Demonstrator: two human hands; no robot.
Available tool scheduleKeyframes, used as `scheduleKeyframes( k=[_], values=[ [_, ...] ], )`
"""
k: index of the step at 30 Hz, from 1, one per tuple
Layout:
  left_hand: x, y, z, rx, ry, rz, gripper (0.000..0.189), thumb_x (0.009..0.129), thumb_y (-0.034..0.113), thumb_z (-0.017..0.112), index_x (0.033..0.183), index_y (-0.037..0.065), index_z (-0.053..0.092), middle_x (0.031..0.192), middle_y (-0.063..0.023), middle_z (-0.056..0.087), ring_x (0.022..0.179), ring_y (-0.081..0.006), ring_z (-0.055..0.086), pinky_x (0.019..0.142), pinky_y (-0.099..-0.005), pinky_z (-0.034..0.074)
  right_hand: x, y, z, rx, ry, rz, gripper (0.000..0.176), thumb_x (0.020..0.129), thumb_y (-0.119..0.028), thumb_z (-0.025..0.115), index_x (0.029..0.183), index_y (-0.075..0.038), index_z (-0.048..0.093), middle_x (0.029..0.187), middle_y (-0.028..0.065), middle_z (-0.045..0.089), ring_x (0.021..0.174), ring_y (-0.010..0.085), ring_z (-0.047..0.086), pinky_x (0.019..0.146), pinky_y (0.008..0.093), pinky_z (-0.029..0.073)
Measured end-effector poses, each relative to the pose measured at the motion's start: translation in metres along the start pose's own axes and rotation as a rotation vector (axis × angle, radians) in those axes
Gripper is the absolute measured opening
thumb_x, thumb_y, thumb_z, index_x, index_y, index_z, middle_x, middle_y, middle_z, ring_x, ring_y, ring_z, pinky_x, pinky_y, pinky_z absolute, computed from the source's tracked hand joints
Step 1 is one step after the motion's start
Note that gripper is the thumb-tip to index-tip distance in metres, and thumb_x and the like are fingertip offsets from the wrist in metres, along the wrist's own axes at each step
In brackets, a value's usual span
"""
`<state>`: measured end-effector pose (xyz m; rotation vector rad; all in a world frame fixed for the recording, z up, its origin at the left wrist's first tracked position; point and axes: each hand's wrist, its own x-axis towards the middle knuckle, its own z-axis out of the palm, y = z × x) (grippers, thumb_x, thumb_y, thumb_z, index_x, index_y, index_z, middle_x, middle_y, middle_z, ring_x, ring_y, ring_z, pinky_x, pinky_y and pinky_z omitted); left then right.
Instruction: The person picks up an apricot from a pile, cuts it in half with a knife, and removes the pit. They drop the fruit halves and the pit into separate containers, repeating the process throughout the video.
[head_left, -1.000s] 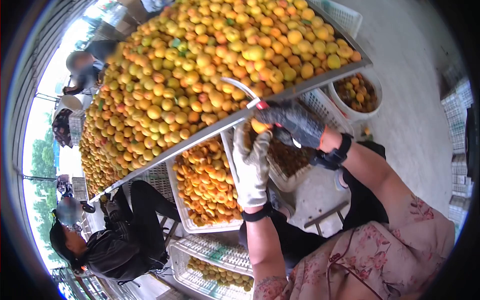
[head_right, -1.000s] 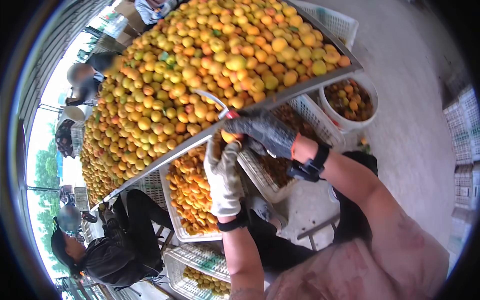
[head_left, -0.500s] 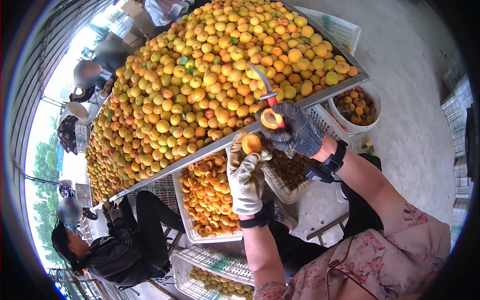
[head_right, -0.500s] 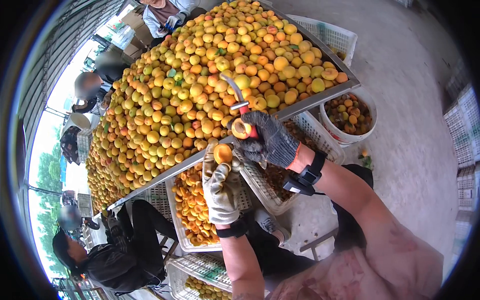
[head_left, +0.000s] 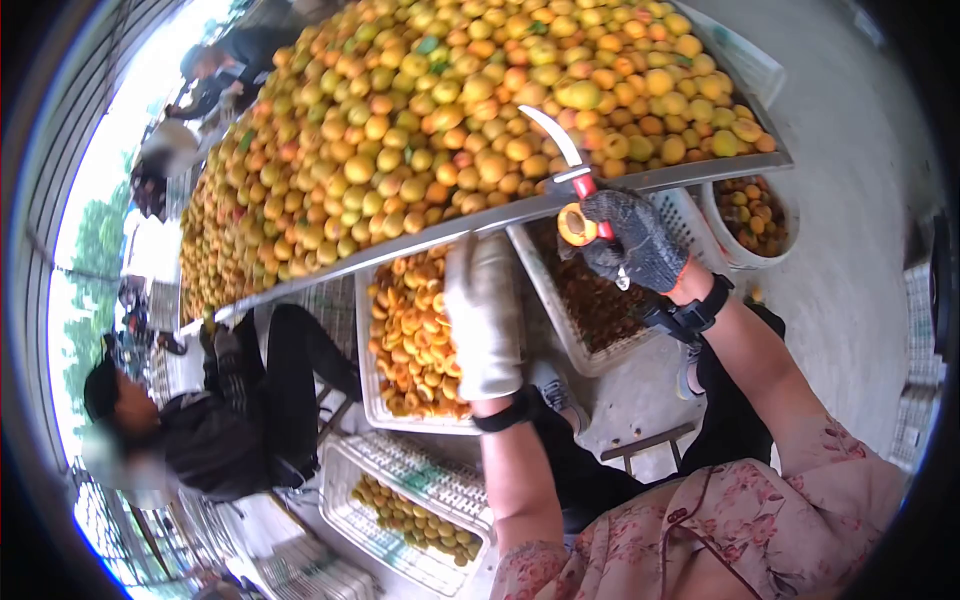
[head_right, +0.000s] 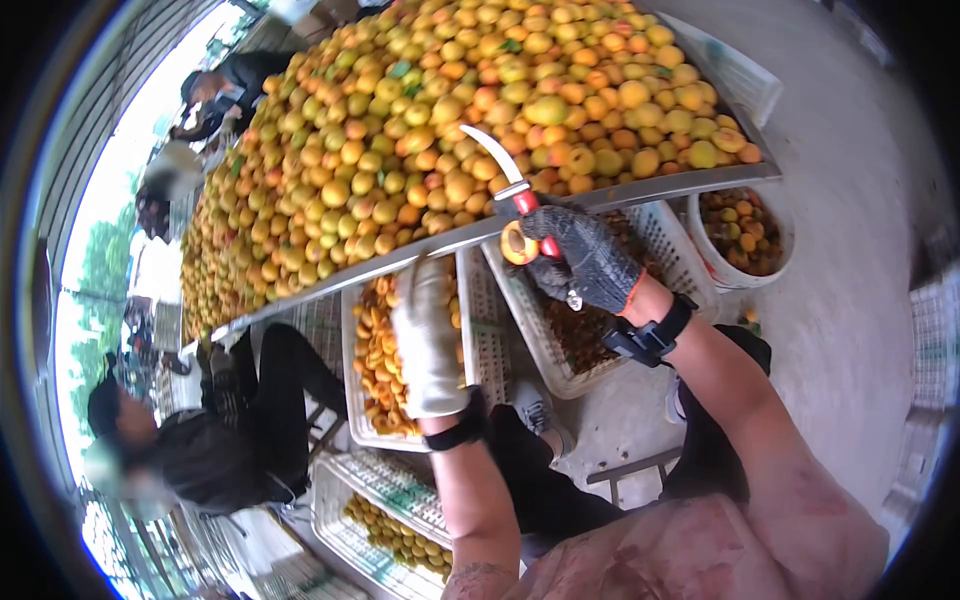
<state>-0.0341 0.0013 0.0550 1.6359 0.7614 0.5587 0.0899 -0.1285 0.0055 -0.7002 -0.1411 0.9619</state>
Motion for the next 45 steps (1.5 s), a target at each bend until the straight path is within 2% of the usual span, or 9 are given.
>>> scheduleKeyframes(
  k=[3,10,12,14,26,34,36,42,45],
  values=[
    [0.004,-0.041,0.041,-0.113,-0.208,0.280,0.033,0.094,0.020,0.055,0.119,-0.003,0.055,0.094,-0.0046,0.062,0.082,-0.0094,0.053,0.075,-0.0228,0.045,0.004,0.013,0.005,-0.168,0.153,0.002,0.015,0.088,-0.023,0.060,0.096,-0.010,0.060,0.063,-0.0025,0.049,0.042,0.0085,0.043,0.035,0.0210,0.032],
    [0.008,-0.043,0.051,-0.458,0.004,0.305,0.019,0.092,0.009,0.058,0.110,0.001,0.057,0.096,-0.0025,0.062,0.084,-0.0095,0.056,0.077,-0.0228,0.046,0.013,0.017,0.005,-0.676,0.039,-0.491,0.025,0.088,-0.019,0.063,0.112,-0.009,0.064,0.076,-0.0046,0.060,0.057,0.0033,0.049,0.047,0.0211,0.039],
    [0.012,-0.034,0.039,-0.629,0.003,0.104,0.015,0.090,0.008,0.057,0.104,0.002,0.056,0.087,-0.0042,0.060,0.073,-0.0115,0.058,0.068,-0.0244,0.048,0.005,0.001,0.015,-0.467,0.148,-0.135,0.026,0.089,-0.018,0.063,0.112,-0.006,0.062,0.079,-0.0020,0.061,0.064,0.0053,0.053,0.052,0.0217,0.042],
    [0.021,-0.046,0.020,-0.853,-0.283,-0.051,0.008,0.090,0.011,0.051,0.094,0.005,0.054,0.074,-0.0042,0.056,0.056,-0.0111,0.050,0.053,-0.0227,0.042,0.012,-0.004,0.016,-0.177,0.074,-0.292,0.029,0.089,-0.019,0.062,0.113,-0.003,0.060,0.071,0.0006,0.057,0.058,0.0093,0.052,0.048,0.0240,0.042],
    [-0.011,-0.033,0.081,-0.682,-0.307,-0.213,0.038,0.099,0.035,0.037,0.101,0.003,0.059,0.074,-0.0011,0.054,0.049,-0.0084,0.043,0.042,-0.0197,0.032,0.005,-0.032,0.017,0.196,0.128,-0.435,0.021,0.092,-0.029,0.055,0.080,-0.013,0.051,0.055,-0.0024,0.044,0.043,0.0092,0.040,0.041,0.0255,0.033],
    [-0.004,-0.068,0.088,0.211,-0.162,0.448,0.024,0.095,0.023,0.048,0.098,0.000,0.056,0.088,-0.0016,0.054,0.083,-0.0132,0.052,0.071,-0.0300,0.044,0.016,-0.024,0.001,0.487,0.099,-0.342,0.015,0.090,-0.024,0.061,0.082,-0.012,0.055,0.056,-0.0037,0.046,0.042,0.0076,0.040,0.038,0.0212,0.031],
    [-0.004,-0.061,0.095,-0.377,-0.213,-0.084,0.023,0.097,0.029,0.046,0.092,0.009,0.055,0.078,0.0022,0.051,0.064,-0.0052,0.045,0.052,-0.0190,0.036,0.021,-0.021,-0.004,0.479,0.122,-0.325,0.017,0.090,-0.026,0.061,0.081,-0.013,0.054,0.056,-0.0034,0.045,0.042,0.0087,0.040,0.038,0.0223,0.030],
    [0.001,-0.075,0.090,-0.166,-0.306,0.131,0.033,0.096,0.037,0.049,0.110,0.008,0.059,0.071,0.0053,0.049,0.052,-0.0037,0.039,0.044,-0.0170,0.030,0.022,-0.019,-0.003,0.343,0.179,-0.249,0.023,0.089,-0.032,0.061,0.077,-0.014,0.053,0.053,-0.0035,0.044,0.040,0.0104,0.040,0.039,0.0263,0.032],
    [-0.004,-0.045,0.072,-0.223,-0.364,-0.143,0.032,0.094,0.029,0.055,0.106,0.000,0.059,0.071,0.0022,0.049,0.066,-0.0101,0.045,0.061,-0.0224,0.040,0.023,-0.023,-0.012,0.382,0.066,-0.196,0.025,0.089,-0.034,0.061,0.076,-0.014,0.052,0.053,-0.0042,0.043,0.040,0.0100,0.039,0.038,0.0265,0.031]
  ],
)
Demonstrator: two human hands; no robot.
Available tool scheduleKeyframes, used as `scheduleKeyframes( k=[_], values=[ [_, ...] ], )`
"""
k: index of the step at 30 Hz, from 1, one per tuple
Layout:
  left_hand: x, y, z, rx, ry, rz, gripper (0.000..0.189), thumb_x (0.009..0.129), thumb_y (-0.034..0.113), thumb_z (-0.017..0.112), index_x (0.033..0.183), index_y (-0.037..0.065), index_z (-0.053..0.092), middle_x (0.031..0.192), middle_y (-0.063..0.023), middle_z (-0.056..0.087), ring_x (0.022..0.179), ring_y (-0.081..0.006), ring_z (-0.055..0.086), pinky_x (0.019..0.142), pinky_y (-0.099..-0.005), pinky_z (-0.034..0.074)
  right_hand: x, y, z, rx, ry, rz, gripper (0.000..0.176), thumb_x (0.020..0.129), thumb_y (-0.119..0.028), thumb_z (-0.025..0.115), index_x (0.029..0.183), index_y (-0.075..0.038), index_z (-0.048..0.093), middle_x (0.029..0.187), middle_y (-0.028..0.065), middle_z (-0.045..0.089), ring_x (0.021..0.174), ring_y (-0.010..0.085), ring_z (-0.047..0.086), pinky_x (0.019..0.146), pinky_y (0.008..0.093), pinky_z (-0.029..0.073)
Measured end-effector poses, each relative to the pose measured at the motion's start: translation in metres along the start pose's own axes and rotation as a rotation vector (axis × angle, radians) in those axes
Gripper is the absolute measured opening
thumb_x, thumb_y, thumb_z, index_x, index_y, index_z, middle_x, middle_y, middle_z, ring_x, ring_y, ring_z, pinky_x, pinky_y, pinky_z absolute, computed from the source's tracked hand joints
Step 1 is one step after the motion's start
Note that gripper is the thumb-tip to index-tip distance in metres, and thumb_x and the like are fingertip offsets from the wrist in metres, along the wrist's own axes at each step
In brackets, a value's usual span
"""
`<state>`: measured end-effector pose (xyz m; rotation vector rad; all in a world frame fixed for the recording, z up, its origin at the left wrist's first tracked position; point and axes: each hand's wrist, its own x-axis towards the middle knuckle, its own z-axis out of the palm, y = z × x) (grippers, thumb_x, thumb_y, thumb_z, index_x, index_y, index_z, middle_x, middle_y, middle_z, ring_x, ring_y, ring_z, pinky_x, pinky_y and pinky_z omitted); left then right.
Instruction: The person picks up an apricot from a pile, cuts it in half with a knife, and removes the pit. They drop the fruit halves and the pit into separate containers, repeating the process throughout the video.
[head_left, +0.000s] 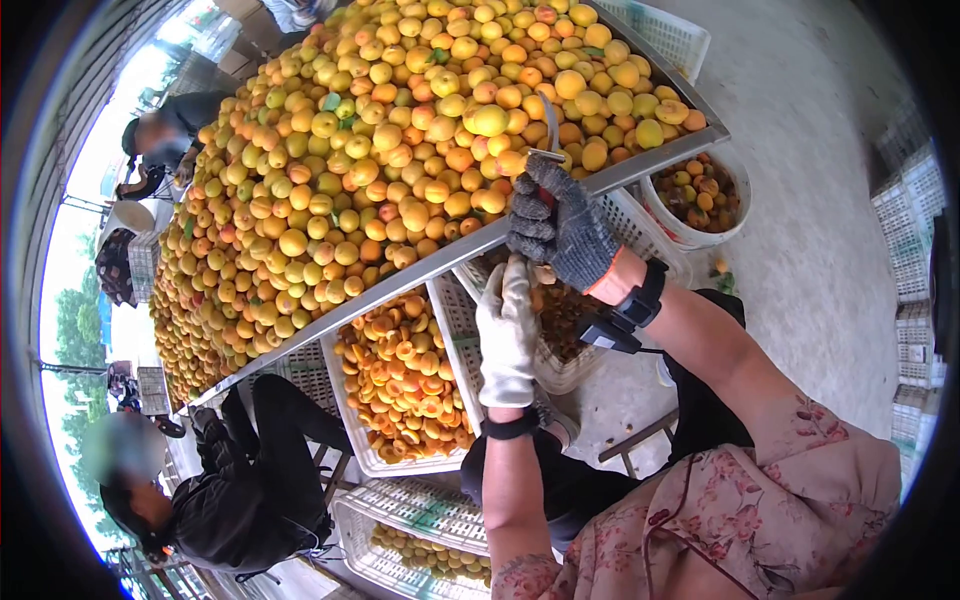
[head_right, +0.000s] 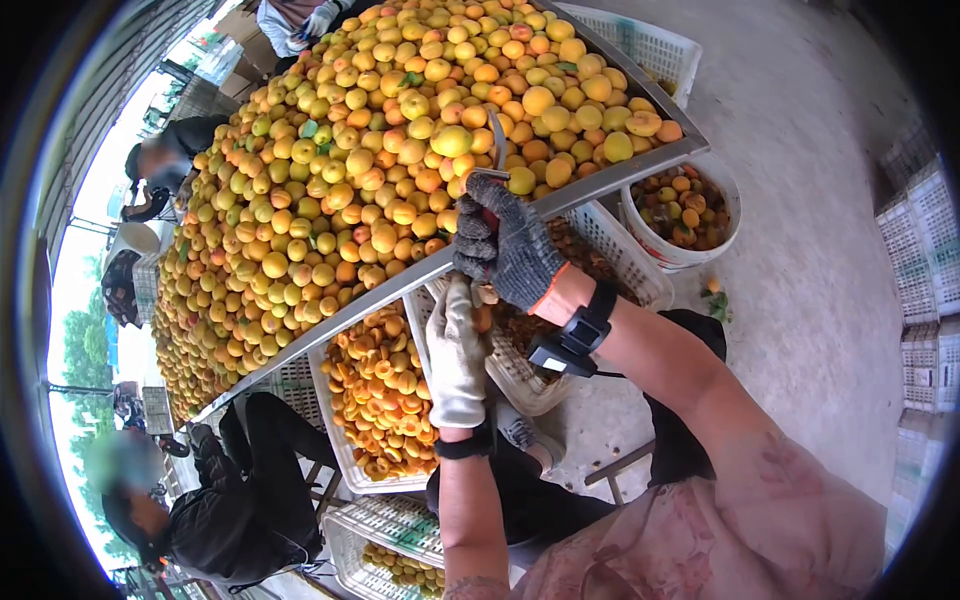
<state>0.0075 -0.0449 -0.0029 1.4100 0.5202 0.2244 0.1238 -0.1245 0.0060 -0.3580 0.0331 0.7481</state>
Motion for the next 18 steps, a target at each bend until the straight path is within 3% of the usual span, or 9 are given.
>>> scheduleKeyframes(
  k=[1,3,5,7,9,13,16,17,18],
  values=[
    [0.010,-0.010,-0.017,0.310,0.042,0.170,0.040,0.092,0.039,0.056,0.105,0.002,0.063,0.074,-0.0006,0.055,0.061,-0.0119,0.050,0.056,-0.0249,0.043,0.003,-0.003,0.000,-0.005,-0.063,0.011,0.026,0.090,-0.034,0.060,0.075,-0.015,0.051,0.054,-0.0044,0.043,0.040,0.0100,0.038,0.038,0.0265,0.031],
    [0.007,0.018,-0.051,0.831,0.248,-0.098,0.037,0.089,0.035,0.061,0.103,0.002,0.064,0.078,-0.0077,0.058,0.072,-0.0153,0.056,0.065,-0.0292,0.048,0.001,-0.012,0.002,-0.089,-0.118,0.001,0.023,0.091,-0.033,0.059,0.083,-0.012,0.055,0.056,-0.0051,0.043,0.044,0.0067,0.038,0.041,0.0223,0.031],
    [0.013,0.000,-0.106,1.363,0.627,0.170,0.035,0.086,0.030,0.066,0.105,0.001,0.063,0.081,-0.0120,0.059,0.073,-0.0149,0.057,0.066,-0.0302,0.049,-0.003,-0.022,0.009,-0.624,0.029,-0.123,0.017,0.086,-0.026,0.067,0.091,-0.011,0.060,0.060,-0.0047,0.051,0.044,0.0063,0.043,0.040,0.0242,0.033],
    [0.028,-0.003,-0.141,1.449,0.834,0.490,0.037,0.083,0.026,0.068,0.107,-0.001,0.060,0.086,-0.0132,0.061,0.071,-0.0198,0.059,0.066,-0.0330,0.050,0.001,-0.025,0.001,-0.747,-0.009,-0.095,0.024,0.084,-0.024,0.070,0.101,-0.009,0.062,0.069,-0.0035,0.058,0.054,0.0025,0.047,0.044,0.0203,0.035],
    [0.048,0.028,-0.115,0.924,0.704,0.256,0.038,0.082,0.027,0.068,0.107,0.000,0.060,0.098,-0.0202,0.062,0.088,-0.0380,0.060,0.079,-0.0444,0.048,0.004,-0.020,-0.007,-0.998,0.004,-0.311,0.022,0.086,-0.023,0.069,0.102,-0.009,0.062,0.079,-0.0028,0.060,0.063,-0.0004,0.048,0.050,0.0165,0.037],
    [0.115,0.034,-0.070,1.285,0.551,0.385,0.038,0.078,0.030,0.070,0.101,0.002,0.060,0.099,-0.0197,0.063,0.088,-0.0353,0.061,0.082,-0.0444,0.048,0.004,-0.030,-0.016,-0.669,-0.006,-0.159,0.017,0.089,-0.017,0.065,0.102,-0.006,0.061,0.086,-0.0035,0.060,0.069,0.0002,0.050,0.056,0.0160,0.041],
    [0.153,0.022,-0.067,1.510,0.350,0.193,0.046,0.078,0.026,0.071,0.115,0.002,0.055,0.100,-0.0186,0.063,0.093,-0.0311,0.061,0.085,-0.0409,0.047,0.002,-0.035,-0.018,-0.682,-0.001,-0.199,0.022,0.089,-0.018,0.064,0.106,-0.005,0.061,0.081,-0.0045,0.059,0.065,0.0005,0.050,0.053,0.0160,0.041],
    [0.155,0.024,-0.066,1.513,0.345,0.208,0.046,0.078,0.026,0.071,0.115,0.002,0.055,0.100,-0.0186,0.063,0.093,-0.0311,0.061,0.085,-0.0409,0.047,0.001,-0.038,-0.019,-0.742,-0.005,-0.205,0.023,0.090,-0.019,0.064,0.108,-0.005,0.061,0.080,-0.0047,0.058,0.064,0.0004,0.049,0.052,0.0161,0.041],
    [0.154,0.026,-0.069,1.096,0.353,0.226,0.044,0.081,0.021,0.068,0.118,0.001,0.053,0.100,-0.0166,0.063,0.095,-0.0277,0.061,0.084,-0.0390,0.048,0.001,-0.037,-0.018,-0.712,-0.019,-0.251,0.020,0.090,-0.018,0.064,0.106,-0.005,0.062,0.079,-0.0046,0.058,0.064,0.0005,0.049,0.052,0.0167,0.041]
  ],
)
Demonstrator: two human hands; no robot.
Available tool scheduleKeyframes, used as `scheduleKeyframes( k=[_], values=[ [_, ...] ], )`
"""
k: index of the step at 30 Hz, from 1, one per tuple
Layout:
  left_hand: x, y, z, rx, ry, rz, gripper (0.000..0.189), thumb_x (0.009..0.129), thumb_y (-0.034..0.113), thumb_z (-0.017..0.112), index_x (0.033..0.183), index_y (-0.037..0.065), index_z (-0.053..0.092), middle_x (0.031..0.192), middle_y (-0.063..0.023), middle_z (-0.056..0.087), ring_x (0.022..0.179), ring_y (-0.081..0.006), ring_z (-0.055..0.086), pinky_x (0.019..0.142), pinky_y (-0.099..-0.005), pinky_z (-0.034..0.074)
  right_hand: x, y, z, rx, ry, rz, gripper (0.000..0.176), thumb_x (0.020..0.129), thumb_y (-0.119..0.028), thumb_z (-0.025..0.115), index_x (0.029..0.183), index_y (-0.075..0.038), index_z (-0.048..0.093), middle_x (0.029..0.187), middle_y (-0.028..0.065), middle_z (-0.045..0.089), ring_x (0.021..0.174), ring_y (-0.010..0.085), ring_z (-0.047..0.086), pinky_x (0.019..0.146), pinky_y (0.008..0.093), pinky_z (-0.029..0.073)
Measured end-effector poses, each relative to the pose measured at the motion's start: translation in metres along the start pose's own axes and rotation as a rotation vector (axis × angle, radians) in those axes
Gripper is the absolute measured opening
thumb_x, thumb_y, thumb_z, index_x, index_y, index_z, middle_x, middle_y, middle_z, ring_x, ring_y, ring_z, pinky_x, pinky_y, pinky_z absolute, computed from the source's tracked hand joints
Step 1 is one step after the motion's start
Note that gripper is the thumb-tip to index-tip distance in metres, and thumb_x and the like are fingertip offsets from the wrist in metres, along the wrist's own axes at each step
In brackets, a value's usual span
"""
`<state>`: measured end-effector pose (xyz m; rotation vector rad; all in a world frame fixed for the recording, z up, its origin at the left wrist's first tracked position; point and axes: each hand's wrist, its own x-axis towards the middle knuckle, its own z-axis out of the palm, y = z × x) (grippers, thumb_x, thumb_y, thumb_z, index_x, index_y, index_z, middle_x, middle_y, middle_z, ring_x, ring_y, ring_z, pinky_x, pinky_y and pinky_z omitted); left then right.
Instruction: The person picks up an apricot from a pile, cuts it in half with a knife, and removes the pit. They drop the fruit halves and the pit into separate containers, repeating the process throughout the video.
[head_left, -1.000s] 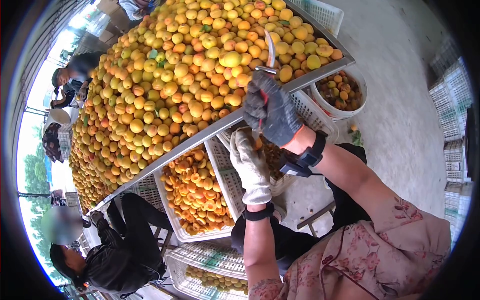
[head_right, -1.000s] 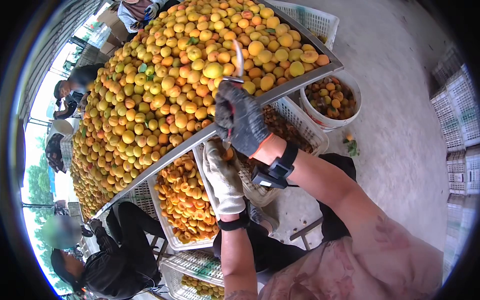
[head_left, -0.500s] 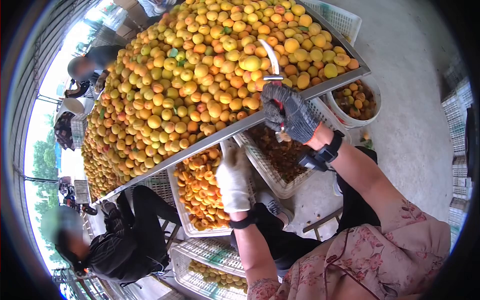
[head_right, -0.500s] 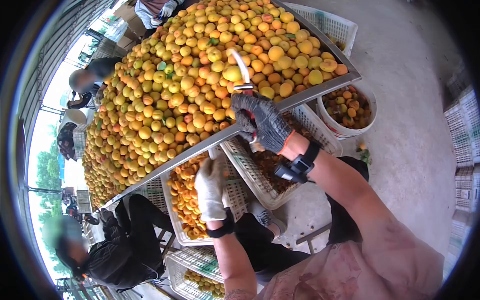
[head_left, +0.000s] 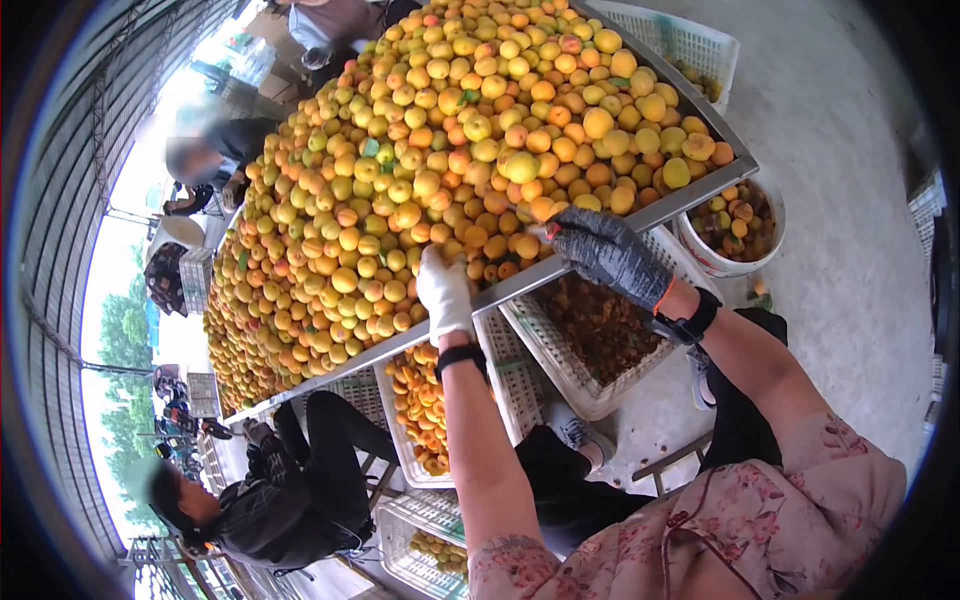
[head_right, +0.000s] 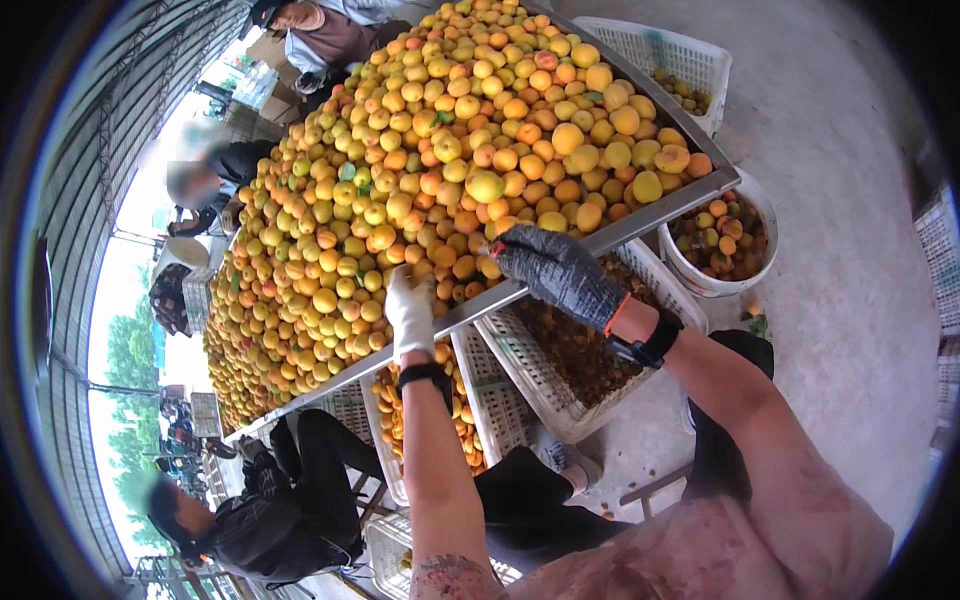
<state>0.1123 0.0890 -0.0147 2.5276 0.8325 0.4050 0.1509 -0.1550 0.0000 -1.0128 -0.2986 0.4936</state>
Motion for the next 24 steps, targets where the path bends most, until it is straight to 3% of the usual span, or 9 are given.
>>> scheduleKeyframes(
  k=[3,5,8,11,12,15,18,23,24],
  values=[
    [-0.030,0.011,-0.022,-1.257,-0.011,-0.046,0.035,0.090,0.003,0.053,0.124,-0.001,0.047,0.111,-0.0142,0.060,0.098,-0.0230,0.061,0.085,-0.0379,0.053,-0.005,-0.017,0.003,-0.016,-0.072,0.168,0.018,0.090,-0.014,0.064,0.105,-0.004,0.064,0.076,-0.0041,0.059,0.065,0.0006,0.050,0.052,0.0163,0.041],
    [-0.062,0.026,-0.047,-1.619,-0.160,-0.058,0.039,0.090,0.003,0.050,0.128,-0.001,0.044,0.114,-0.0151,0.058,0.099,-0.0253,0.061,0.088,-0.0389,0.052,-0.011,-0.006,0.011,0.063,-0.093,0.156,0.020,0.089,-0.013,0.064,0.106,-0.002,0.064,0.079,-0.0003,0.064,0.069,0.0046,0.056,0.057,0.0194,0.045],
    [-0.097,0.032,-0.055,-1.733,-0.213,-0.013,0.046,0.091,0.005,0.047,0.135,-0.002,0.039,0.113,-0.0155,0.059,0.098,-0.0251,0.061,0.087,-0.0352,0.051,-0.023,0.006,0.025,-0.280,-0.165,-0.090,0.026,0.088,-0.015,0.065,0.107,0.002,0.064,0.096,0.0112,0.070,0.085,0.0182,0.066,0.072,0.0303,0.051],
    [-0.108,0.029,-0.051,-1.753,-0.167,0.000,0.044,0.092,0.010,0.049,0.133,-0.004,0.040,0.109,-0.0139,0.060,0.093,-0.0215,0.061,0.081,-0.0319,0.050,-0.036,0.011,0.039,-0.466,-0.195,-0.176,0.024,0.087,-0.016,0.066,0.105,0.001,0.065,0.093,0.0150,0.069,0.085,0.0256,0.067,0.072,0.0325,0.051],
    [-0.110,0.026,-0.050,-1.758,-0.164,0.000,0.044,0.092,0.010,0.049,0.133,-0.004,0.040,0.109,-0.0139,0.060,0.093,-0.0215,0.061,0.081,-0.0319,0.050,-0.037,0.015,0.040,-0.598,-0.192,-0.404,0.024,0.086,-0.016,0.066,0.103,0.000,0.066,0.092,0.0174,0.068,0.085,0.0318,0.065,0.072,0.0350,0.051],
    [-0.115,0.017,-0.049,-1.691,-0.153,-0.084,0.042,0.094,0.012,0.050,0.132,-0.004,0.043,0.107,-0.0133,0.060,0.090,-0.0202,0.062,0.079,-0.0307,0.050,-0.042,0.025,0.046,-0.700,-0.188,-0.472,0.023,0.086,-0.016,0.066,0.103,0.000,0.066,0.091,0.0167,0.068,0.084,0.0316,0.065,0.072,0.0363,0.051],
    [-0.121,0.019,-0.054,-1.574,-0.127,-0.173,0.034,0.098,0.023,0.046,0.124,0.002,0.052,0.092,-0.0091,0.066,0.075,-0.0139,0.062,0.060,-0.0208,0.049,-0.046,0.025,0.054,-0.734,-0.191,-0.518,0.022,0.086,-0.014,0.066,0.103,0.000,0.066,0.091,0.0161,0.068,0.084,0.0323,0.065,0.072,0.0373,0.052],
    [-0.125,0.011,-0.056,-1.564,-0.117,-0.205,0.034,0.098,0.023,0.047,0.124,0.002,0.052,0.093,-0.0068,0.066,0.074,-0.0102,0.061,0.059,-0.0188,0.047,-0.053,0.034,0.063,-0.802,-0.153,-0.596,0.022,0.085,-0.014,0.066,0.102,0.001,0.065,0.092,0.0159,0.068,0.085,0.0322,0.065,0.073,0.0379,0.052],
    [-0.126,0.008,-0.057,-1.564,-0.122,-0.181,0.035,0.096,0.018,0.049,0.126,-0.001,0.050,0.099,-0.0095,0.064,0.081,-0.0154,0.063,0.069,-0.0240,0.049,-0.055,0.033,0.065,-0.793,-0.142,-0.578,0.022,0.085,-0.014,0.066,0.102,0.001,0.065,0.092,0.0160,0.068,0.084,0.0322,0.066,0.072,0.0382,0.053]
  ],
)
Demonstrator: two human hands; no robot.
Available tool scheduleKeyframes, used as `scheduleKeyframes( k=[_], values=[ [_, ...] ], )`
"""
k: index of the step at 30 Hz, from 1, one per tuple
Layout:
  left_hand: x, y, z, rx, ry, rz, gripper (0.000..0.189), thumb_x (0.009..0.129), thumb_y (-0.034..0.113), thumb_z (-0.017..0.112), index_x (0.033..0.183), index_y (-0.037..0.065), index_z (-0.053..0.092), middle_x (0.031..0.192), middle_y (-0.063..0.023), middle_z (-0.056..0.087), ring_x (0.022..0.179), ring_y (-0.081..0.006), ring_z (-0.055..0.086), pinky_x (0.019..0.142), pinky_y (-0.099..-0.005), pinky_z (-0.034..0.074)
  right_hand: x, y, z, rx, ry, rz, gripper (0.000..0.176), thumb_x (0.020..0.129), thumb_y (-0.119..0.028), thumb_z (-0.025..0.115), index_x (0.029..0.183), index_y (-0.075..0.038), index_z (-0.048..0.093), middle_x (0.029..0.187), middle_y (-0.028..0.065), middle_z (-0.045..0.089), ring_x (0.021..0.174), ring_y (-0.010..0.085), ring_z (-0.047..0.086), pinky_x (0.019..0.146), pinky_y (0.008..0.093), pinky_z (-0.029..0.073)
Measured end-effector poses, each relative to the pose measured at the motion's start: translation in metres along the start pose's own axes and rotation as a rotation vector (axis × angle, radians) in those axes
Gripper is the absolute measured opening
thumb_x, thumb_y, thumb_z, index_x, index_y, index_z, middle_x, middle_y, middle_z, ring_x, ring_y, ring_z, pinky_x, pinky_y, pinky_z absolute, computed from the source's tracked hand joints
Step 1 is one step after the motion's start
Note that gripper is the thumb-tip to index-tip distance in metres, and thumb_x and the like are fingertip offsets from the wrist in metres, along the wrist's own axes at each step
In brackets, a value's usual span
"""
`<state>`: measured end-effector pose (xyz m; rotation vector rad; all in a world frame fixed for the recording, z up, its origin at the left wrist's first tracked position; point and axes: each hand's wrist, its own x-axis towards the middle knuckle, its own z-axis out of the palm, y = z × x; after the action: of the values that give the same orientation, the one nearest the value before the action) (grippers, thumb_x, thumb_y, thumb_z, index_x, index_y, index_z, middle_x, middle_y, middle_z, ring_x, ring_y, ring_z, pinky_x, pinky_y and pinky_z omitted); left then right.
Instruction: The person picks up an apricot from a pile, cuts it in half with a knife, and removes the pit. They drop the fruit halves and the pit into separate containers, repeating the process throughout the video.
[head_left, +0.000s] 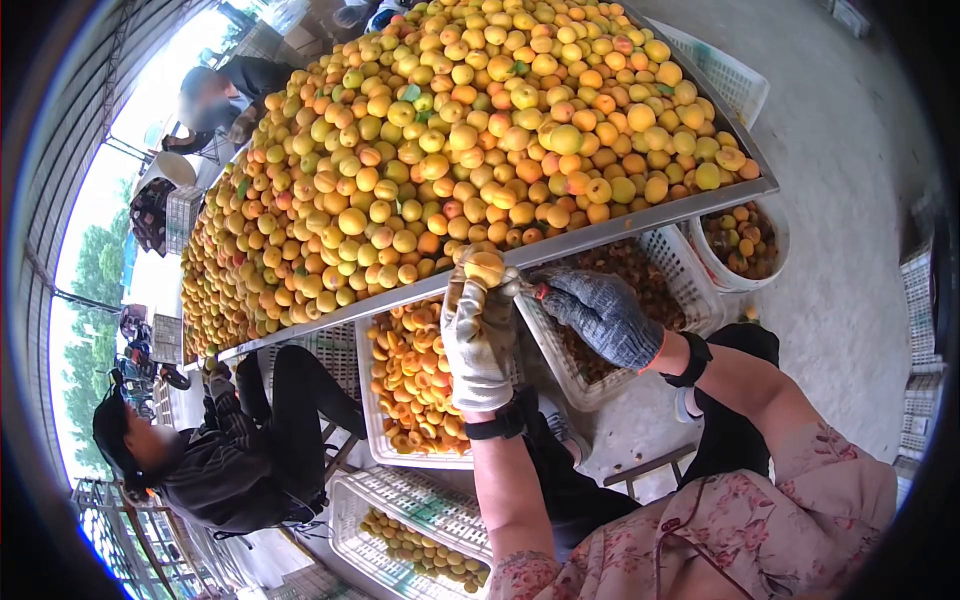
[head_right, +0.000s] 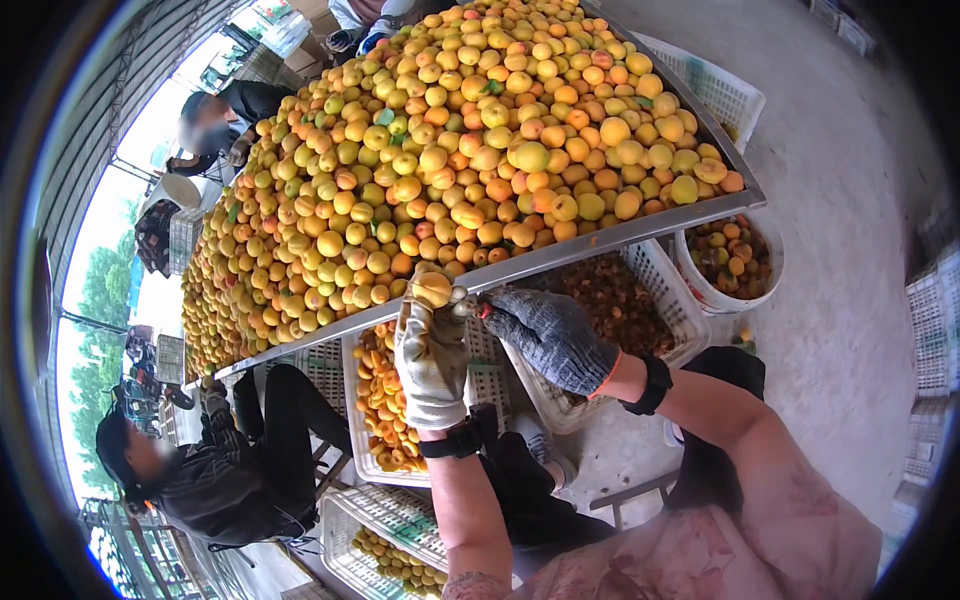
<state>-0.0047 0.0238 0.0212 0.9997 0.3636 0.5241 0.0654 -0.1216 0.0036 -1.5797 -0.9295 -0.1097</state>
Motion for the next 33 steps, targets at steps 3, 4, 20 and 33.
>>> scheduleKeyframes(
  k=[3,4,20,33],
  values=[
    [-0.001,-0.006,-0.002,0.007,-0.054,0.070,0.037,0.095,0.014,0.050,0.127,-0.004,0.048,0.105,-0.0122,0.062,0.089,-0.0212,0.064,0.081,-0.0294,0.051,-0.003,0.005,0.007,-0.038,0.014,0.008,0.021,0.085,-0.014,0.066,0.100,0.000,0.066,0.092,0.0162,0.068,0.083,0.0320,0.066,0.071,0.0385,0.053],
    [-0.002,-0.004,0.002,-0.089,-0.029,0.036,0.036,0.096,0.014,0.049,0.127,-0.004,0.048,0.106,-0.0121,0.062,0.090,-0.0212,0.063,0.081,-0.0296,0.051,-0.004,0.006,0.009,-0.080,0.023,-0.004,0.021,0.085,-0.014,0.066,0.099,0.000,0.066,0.092,0.0163,0.068,0.082,0.0319,0.066,0.071,0.0385,0.053],
    [0.009,-0.055,-0.016,0.052,0.016,0.131,0.037,0.101,0.026,0.032,0.128,0.003,0.043,0.113,-0.0090,0.057,0.096,-0.0169,0.058,0.086,-0.0252,0.046,-0.003,0.005,0.022,-0.310,-0.125,0.116,0.021,0.087,-0.016,0.063,0.101,-0.001,0.065,0.093,0.0159,0.067,0.081,0.0329,0.065,0.070,0.0395,0.053],
    [0.007,-0.058,-0.018,-0.048,0.027,0.068,0.035,0.098,0.022,0.044,0.122,-0.003,0.050,0.116,-0.0105,0.056,0.108,-0.0144,0.054,0.093,-0.0285,0.045,-0.012,0.015,0.021,-0.270,0.022,0.066,0.028,0.092,-0.028,0.055,0.098,-0.002,0.065,0.085,0.0186,0.066,0.079,0.0364,0.063,0.067,0.0434,0.049]
  ],
)
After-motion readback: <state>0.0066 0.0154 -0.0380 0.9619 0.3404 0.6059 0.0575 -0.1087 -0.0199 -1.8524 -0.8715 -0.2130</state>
